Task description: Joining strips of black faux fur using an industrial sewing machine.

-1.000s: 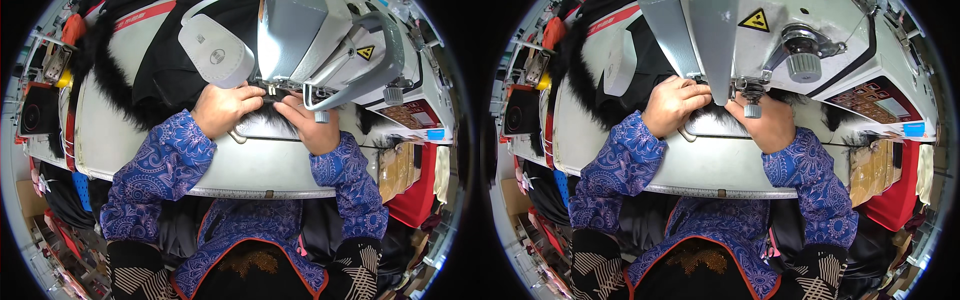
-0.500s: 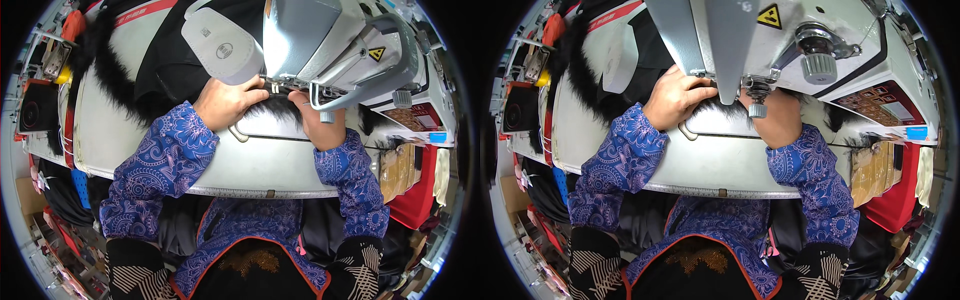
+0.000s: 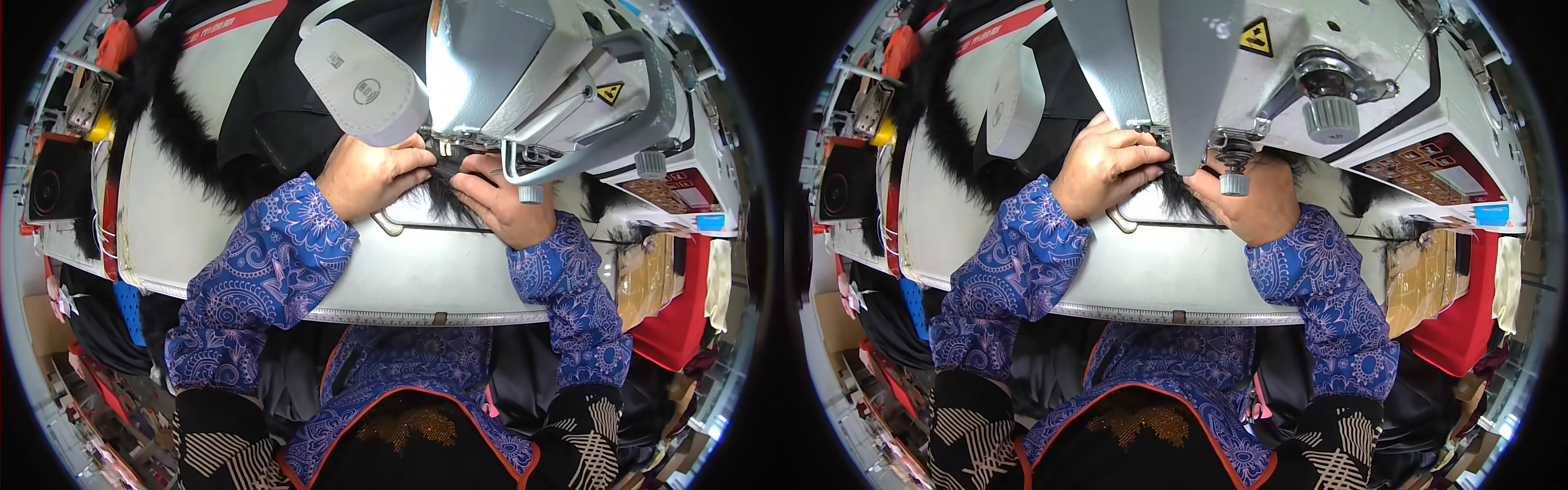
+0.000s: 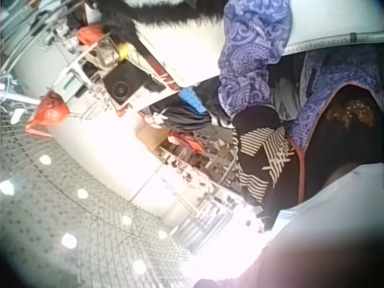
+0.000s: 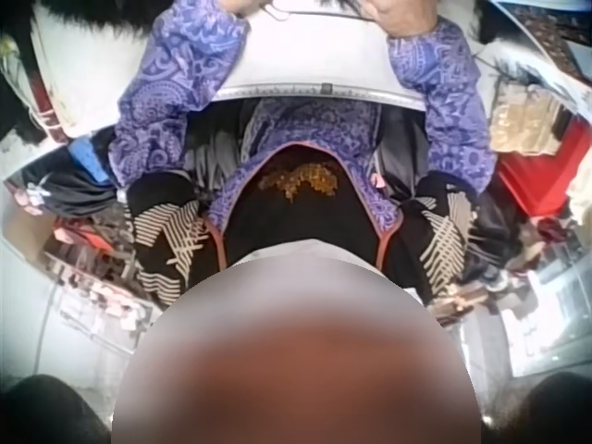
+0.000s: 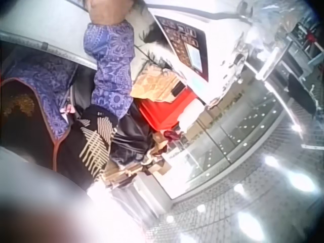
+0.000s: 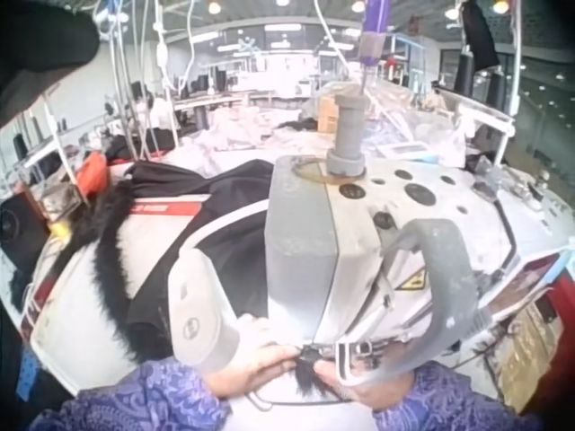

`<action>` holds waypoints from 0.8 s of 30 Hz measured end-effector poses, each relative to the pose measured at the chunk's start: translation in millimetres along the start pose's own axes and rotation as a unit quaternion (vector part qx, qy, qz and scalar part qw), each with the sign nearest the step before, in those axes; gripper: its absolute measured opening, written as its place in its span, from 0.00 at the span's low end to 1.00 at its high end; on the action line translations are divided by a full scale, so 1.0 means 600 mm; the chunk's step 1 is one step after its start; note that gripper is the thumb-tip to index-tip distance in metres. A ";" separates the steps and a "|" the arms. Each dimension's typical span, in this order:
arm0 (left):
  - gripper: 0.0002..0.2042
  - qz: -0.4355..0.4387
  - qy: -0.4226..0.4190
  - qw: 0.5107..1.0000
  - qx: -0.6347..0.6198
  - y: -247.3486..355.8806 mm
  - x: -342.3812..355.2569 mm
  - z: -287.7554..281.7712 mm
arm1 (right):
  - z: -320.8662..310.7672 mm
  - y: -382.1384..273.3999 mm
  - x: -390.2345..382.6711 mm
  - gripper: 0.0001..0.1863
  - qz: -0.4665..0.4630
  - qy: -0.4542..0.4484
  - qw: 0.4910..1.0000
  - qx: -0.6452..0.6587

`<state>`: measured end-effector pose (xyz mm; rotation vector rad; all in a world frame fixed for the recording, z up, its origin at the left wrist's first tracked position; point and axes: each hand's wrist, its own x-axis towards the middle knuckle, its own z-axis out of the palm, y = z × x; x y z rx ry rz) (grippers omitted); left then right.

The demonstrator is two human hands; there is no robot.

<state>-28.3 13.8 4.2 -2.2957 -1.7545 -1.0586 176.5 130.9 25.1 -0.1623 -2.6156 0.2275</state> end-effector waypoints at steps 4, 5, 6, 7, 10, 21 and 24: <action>0.10 -0.025 -0.002 1.000 0.006 0.005 0.002 0.003 | 0.000 0.011 -0.005 0.10 0.002 -0.038 0.998 0.043; 0.10 -0.035 0.000 0.999 0.011 0.008 0.003 0.001 | -0.001 0.010 -0.004 0.10 0.001 -0.037 0.998 0.043; 0.10 -0.034 0.000 0.999 0.012 0.009 0.004 -0.001 | -0.003 0.008 -0.004 0.10 0.020 -0.032 0.998 0.045; 0.10 -0.037 -0.002 0.999 0.008 0.011 0.004 -0.003 | -0.004 0.006 -0.003 0.09 0.039 -0.026 0.998 0.046; 0.09 -0.031 0.002 1.000 0.007 0.009 0.004 0.001 | -0.001 -0.002 0.000 0.08 0.052 -0.002 0.998 0.018; 0.09 0.013 -0.006 0.999 0.052 0.009 0.003 0.000 | 0.013 0.007 -0.007 0.11 0.092 0.002 0.995 0.031; 0.12 0.027 -0.027 0.998 0.056 0.003 -0.002 -0.005 | 0.005 0.008 -0.010 0.13 0.080 -0.002 0.995 0.052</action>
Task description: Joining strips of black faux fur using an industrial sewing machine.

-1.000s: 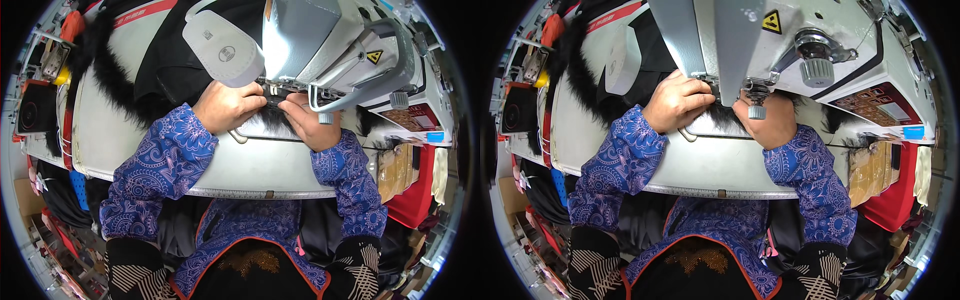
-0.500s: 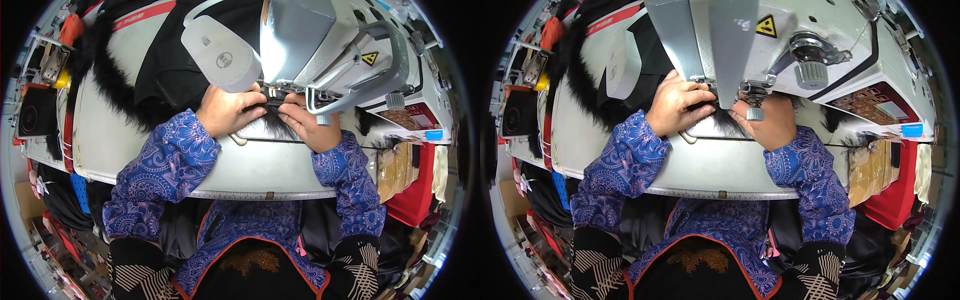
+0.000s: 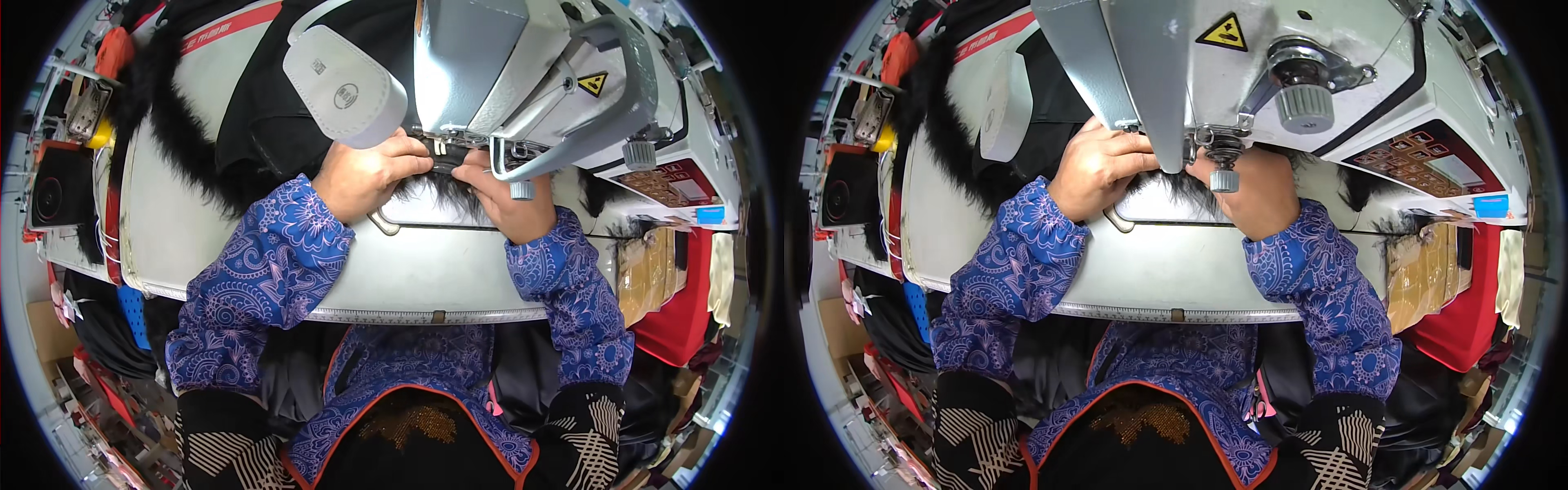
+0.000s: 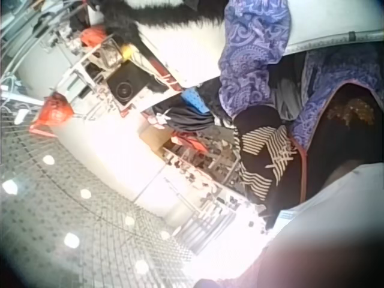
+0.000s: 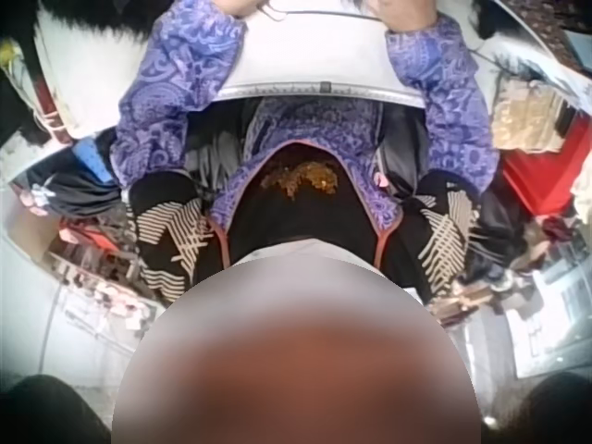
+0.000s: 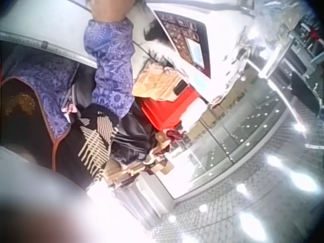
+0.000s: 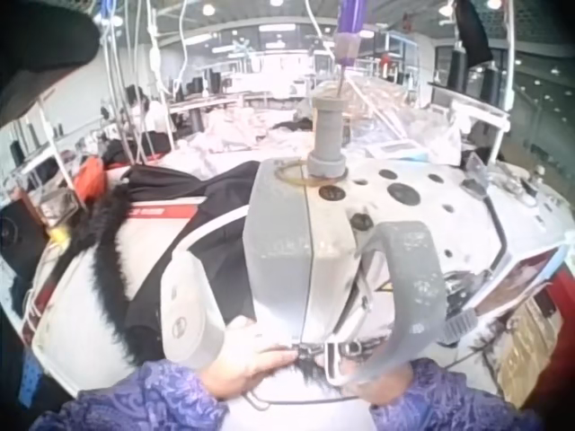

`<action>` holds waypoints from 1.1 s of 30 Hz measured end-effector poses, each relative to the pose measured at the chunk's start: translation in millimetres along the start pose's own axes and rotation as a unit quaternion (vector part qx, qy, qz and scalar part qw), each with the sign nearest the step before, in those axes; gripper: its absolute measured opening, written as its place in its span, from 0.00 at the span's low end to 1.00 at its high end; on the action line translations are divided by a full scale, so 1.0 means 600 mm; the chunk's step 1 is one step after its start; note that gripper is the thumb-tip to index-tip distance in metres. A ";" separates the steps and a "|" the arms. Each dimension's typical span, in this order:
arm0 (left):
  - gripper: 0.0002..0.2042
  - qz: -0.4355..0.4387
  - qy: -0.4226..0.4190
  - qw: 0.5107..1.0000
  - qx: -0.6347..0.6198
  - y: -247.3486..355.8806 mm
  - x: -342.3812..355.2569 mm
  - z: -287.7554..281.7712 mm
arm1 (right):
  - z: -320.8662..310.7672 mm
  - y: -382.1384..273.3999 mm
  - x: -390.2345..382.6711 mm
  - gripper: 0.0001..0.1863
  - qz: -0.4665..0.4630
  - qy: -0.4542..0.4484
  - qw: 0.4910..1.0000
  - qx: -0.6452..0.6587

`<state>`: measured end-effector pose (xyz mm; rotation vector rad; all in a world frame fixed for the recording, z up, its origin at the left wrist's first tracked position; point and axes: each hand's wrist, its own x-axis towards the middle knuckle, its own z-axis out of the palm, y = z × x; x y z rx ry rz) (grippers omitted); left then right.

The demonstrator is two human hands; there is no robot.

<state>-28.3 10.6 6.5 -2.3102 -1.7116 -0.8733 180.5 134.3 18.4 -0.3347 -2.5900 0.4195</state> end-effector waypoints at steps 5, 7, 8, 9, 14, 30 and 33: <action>0.14 -0.059 0.001 0.998 0.006 0.003 -0.001 -0.003 | 0.016 0.019 -0.005 0.13 0.061 -0.018 0.998 0.017; 0.13 -0.059 0.005 0.998 0.022 0.003 -0.001 -0.005 | 0.015 0.019 0.000 0.13 0.039 -0.005 0.999 0.000; 0.13 -0.058 0.010 0.998 0.037 0.002 0.000 -0.005 | 0.015 0.019 0.002 0.12 0.018 0.007 1.000 -0.018; 0.13 -0.058 0.010 0.998 0.037 0.003 0.000 -0.006 | 0.016 0.020 0.003 0.12 0.018 0.007 1.000 -0.018; 0.12 -0.030 0.012 0.998 0.050 0.003 -0.003 -0.009 | 0.025 0.009 0.010 0.11 0.143 0.036 0.976 0.161; 0.17 -0.022 -0.056 0.998 0.023 -0.012 -0.007 -0.010 | 0.013 0.022 0.001 0.12 0.006 -0.017 1.000 -0.015; 0.16 -0.040 -0.034 0.999 -0.014 -0.008 -0.003 -0.008 | 0.021 0.024 0.001 0.10 0.044 0.001 0.999 0.019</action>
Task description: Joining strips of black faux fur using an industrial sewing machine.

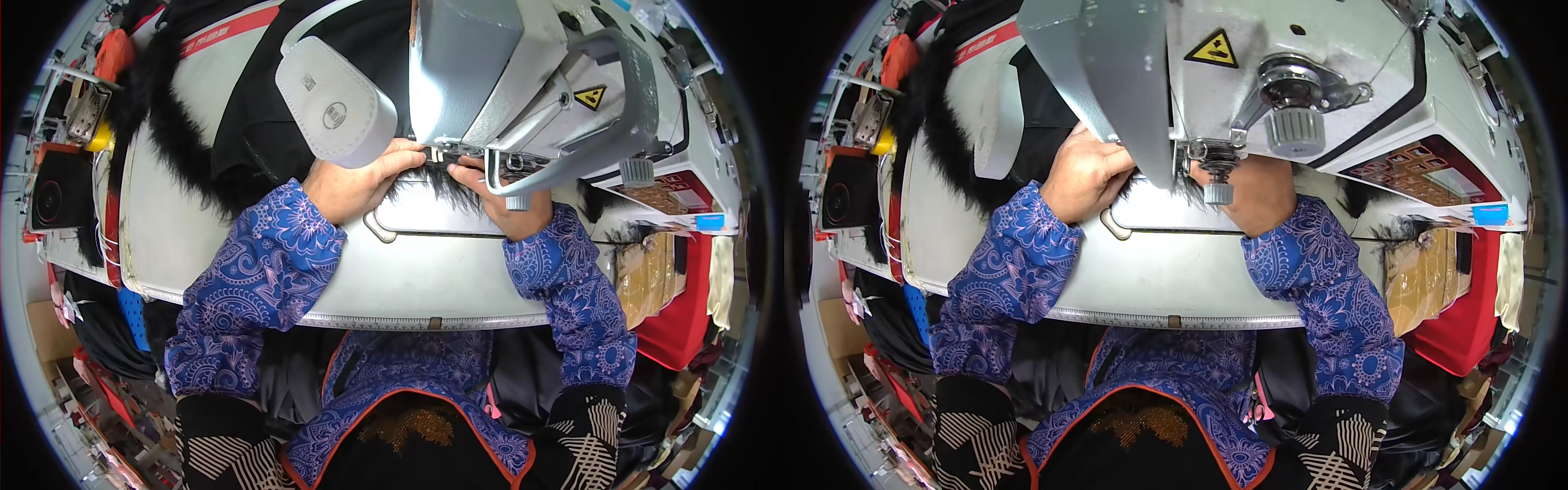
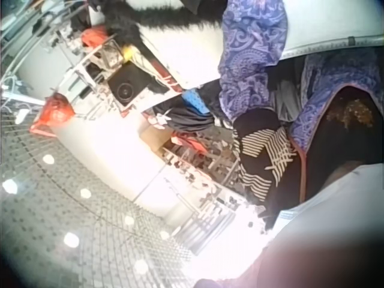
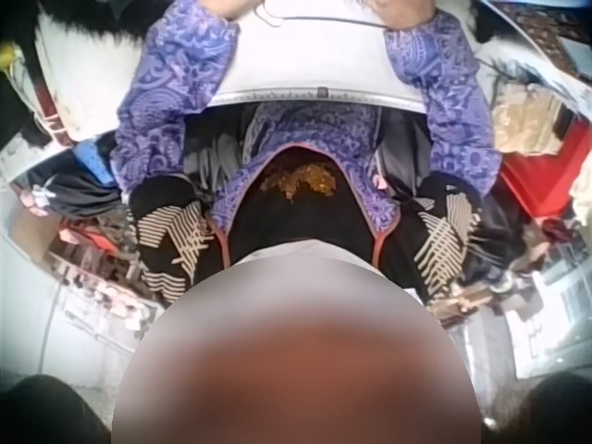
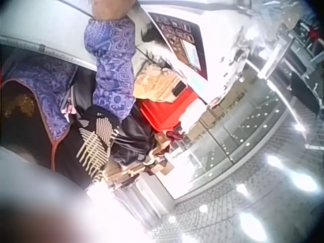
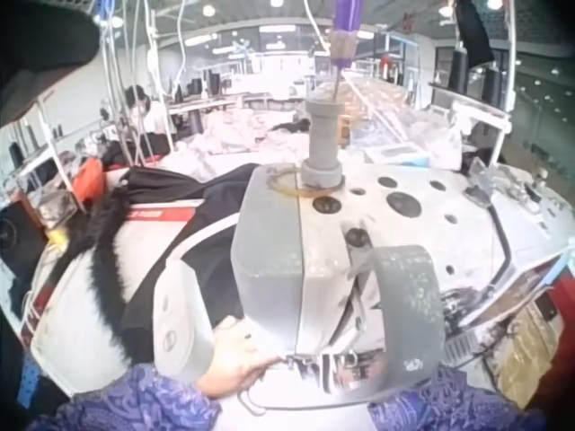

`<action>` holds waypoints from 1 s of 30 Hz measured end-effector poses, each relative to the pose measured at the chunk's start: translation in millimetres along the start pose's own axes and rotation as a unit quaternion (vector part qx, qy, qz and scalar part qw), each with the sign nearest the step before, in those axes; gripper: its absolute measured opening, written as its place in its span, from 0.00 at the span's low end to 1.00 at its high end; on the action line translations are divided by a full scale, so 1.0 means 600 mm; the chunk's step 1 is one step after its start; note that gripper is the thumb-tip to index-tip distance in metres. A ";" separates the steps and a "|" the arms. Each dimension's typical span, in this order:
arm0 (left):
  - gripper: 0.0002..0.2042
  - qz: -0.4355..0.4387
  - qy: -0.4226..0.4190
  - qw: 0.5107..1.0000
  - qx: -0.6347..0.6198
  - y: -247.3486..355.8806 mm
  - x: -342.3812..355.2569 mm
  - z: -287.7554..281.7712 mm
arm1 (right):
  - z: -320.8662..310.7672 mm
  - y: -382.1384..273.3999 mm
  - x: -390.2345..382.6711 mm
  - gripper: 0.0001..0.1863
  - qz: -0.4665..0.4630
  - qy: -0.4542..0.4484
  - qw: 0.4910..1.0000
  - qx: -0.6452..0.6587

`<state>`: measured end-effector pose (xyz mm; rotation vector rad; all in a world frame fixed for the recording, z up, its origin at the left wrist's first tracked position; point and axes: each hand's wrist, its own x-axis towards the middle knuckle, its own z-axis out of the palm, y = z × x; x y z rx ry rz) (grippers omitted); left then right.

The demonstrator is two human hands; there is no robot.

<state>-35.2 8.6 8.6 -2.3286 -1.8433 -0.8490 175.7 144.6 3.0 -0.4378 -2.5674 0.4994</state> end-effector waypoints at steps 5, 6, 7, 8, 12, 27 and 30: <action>0.12 -0.042 0.045 0.995 -0.080 0.001 0.000 -0.001 | 0.005 -0.001 0.003 0.05 0.083 0.005 0.993 0.078; 0.12 -0.042 0.045 0.995 -0.080 -0.001 -0.002 0.000 | 0.005 0.002 0.002 0.05 0.083 0.005 0.993 0.078; 0.13 -0.035 0.039 0.996 -0.068 -0.004 -0.005 0.002 | 0.003 0.006 0.000 0.05 0.050 0.001 0.997 0.054; 0.13 -0.028 0.032 0.998 -0.056 -0.006 -0.006 0.003 | 0.003 0.010 -0.003 0.05 0.017 -0.002 0.999 0.030; 0.12 -0.058 0.012 0.997 -0.038 0.000 0.004 0.007 | 0.003 0.016 -0.004 0.04 -0.002 -0.020 0.999 -0.026; 0.08 -0.008 0.030 0.999 0.027 0.002 0.005 0.008 | 0.024 0.042 -0.014 0.10 0.024 -0.027 0.999 0.024; 0.09 -0.026 0.029 0.999 0.004 0.006 0.011 0.008 | 0.034 0.059 -0.020 0.11 -0.030 -0.032 0.989 -0.138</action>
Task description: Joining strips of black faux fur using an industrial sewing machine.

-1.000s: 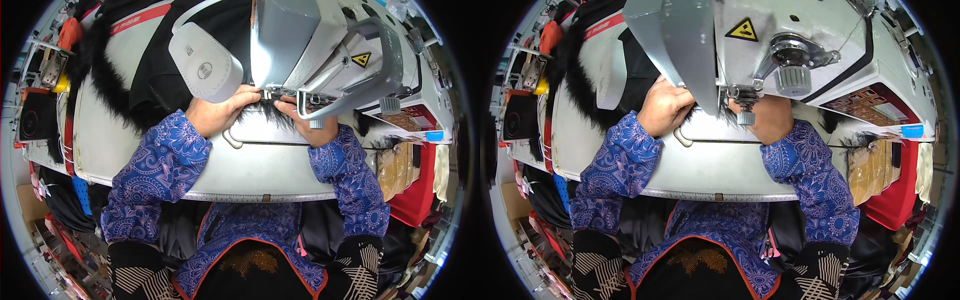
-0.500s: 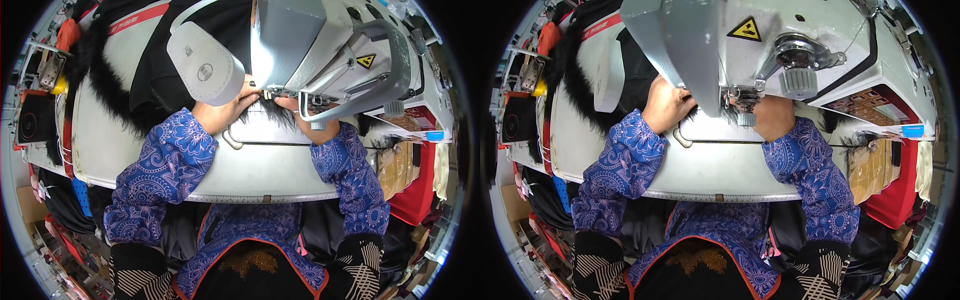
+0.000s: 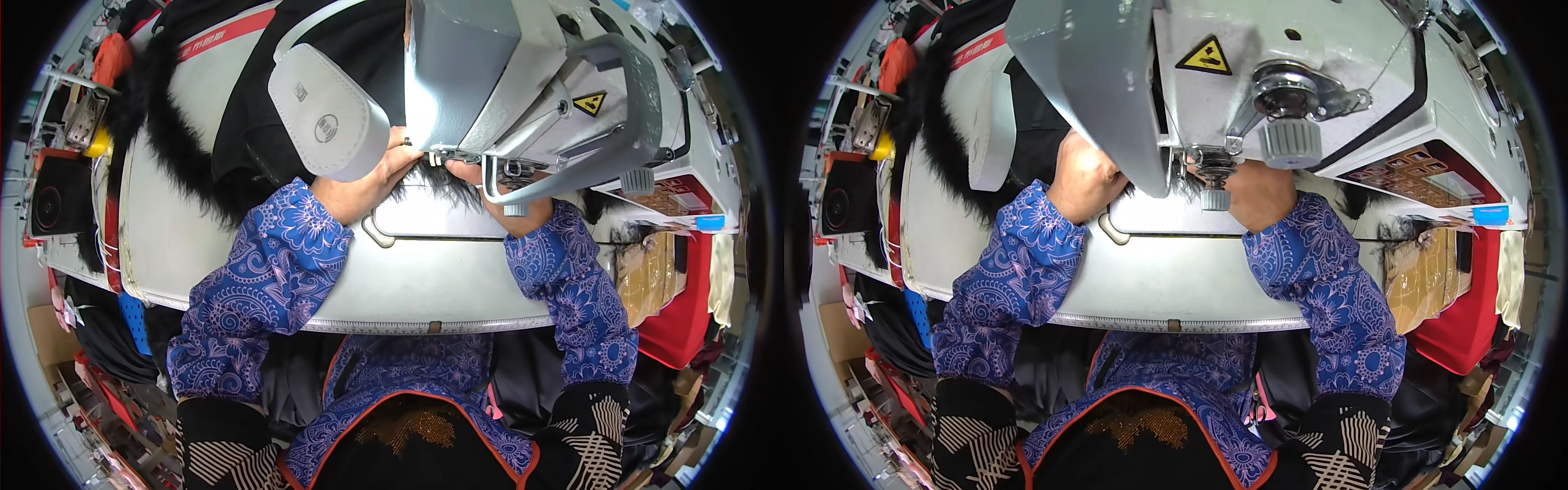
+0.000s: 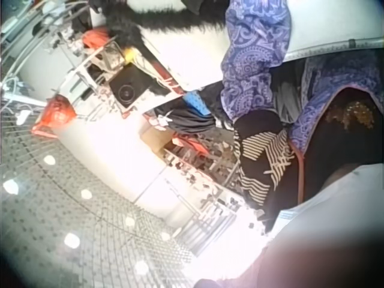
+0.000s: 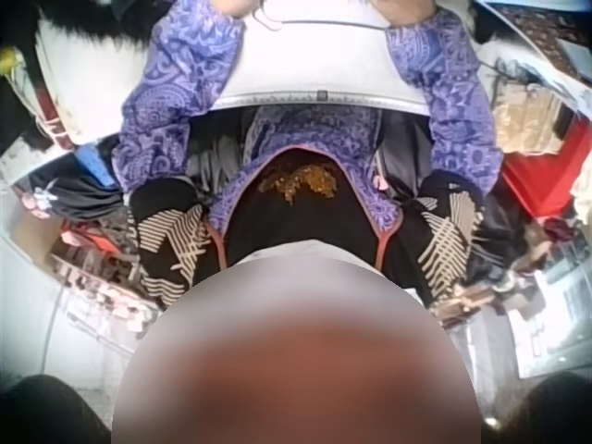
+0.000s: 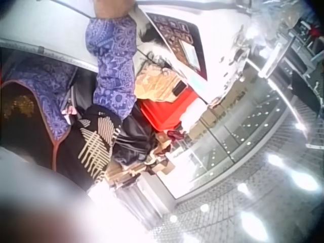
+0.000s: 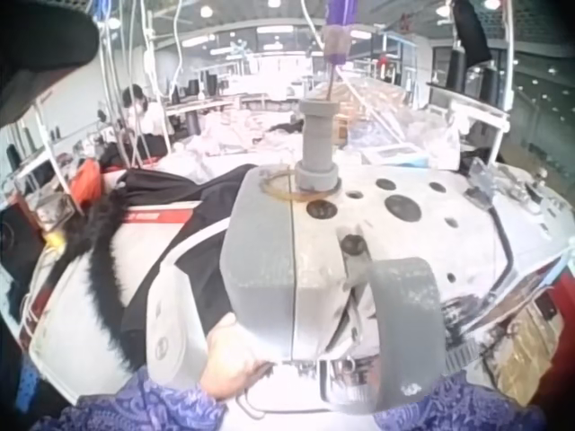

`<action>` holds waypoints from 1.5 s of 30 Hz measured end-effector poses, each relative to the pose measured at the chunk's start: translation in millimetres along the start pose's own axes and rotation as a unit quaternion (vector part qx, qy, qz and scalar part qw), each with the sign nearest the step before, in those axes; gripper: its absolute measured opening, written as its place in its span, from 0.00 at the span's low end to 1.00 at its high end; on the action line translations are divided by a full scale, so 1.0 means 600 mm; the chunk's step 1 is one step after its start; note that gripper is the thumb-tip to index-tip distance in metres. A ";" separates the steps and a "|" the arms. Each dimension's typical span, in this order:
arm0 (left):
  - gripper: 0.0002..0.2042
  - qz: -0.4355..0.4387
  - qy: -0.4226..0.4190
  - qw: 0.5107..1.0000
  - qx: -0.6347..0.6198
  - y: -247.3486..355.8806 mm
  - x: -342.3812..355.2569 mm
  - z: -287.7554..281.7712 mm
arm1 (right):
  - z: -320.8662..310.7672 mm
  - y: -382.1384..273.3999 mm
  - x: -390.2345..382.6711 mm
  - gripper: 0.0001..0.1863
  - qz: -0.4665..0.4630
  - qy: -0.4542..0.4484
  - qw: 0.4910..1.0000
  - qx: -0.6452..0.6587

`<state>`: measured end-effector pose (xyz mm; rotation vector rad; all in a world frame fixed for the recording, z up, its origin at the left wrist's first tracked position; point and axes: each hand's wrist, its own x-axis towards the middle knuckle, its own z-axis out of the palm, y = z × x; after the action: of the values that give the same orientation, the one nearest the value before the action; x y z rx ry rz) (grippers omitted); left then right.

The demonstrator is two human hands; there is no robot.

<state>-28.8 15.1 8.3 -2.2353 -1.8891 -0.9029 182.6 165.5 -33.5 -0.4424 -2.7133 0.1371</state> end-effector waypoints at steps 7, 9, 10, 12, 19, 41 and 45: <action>0.07 -0.001 0.009 0.999 0.048 0.003 0.005 0.000 | -0.044 -0.039 0.028 0.12 0.141 0.033 0.958 0.248; 0.06 -0.012 -0.010 0.998 0.060 0.004 0.005 0.002 | -0.042 -0.036 0.028 0.11 0.069 0.035 0.980 0.183; 0.05 -0.010 0.003 0.998 0.069 0.002 0.004 0.005 | -0.045 -0.040 0.031 0.11 0.091 0.027 0.974 0.206; 0.05 -0.008 0.018 0.997 0.078 0.003 0.008 0.006 | -0.047 -0.039 0.034 0.10 0.112 0.020 0.967 0.227; 0.08 -0.004 0.046 0.998 0.032 -0.003 -0.002 0.006 | -0.040 -0.038 0.035 0.10 0.079 0.046 0.976 0.198; 0.13 0.000 0.034 0.998 -0.053 0.031 -0.015 0.003 | -0.079 -0.054 0.017 0.12 0.016 -0.018 0.982 0.185; 0.15 0.009 0.040 0.999 0.017 0.041 -0.017 0.003 | -0.082 -0.060 0.017 0.12 -0.001 -0.012 0.987 0.161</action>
<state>-6.1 1.3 9.2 -2.1595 -1.8326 -0.9351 182.6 136.1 21.2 -0.3416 -2.6463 0.5739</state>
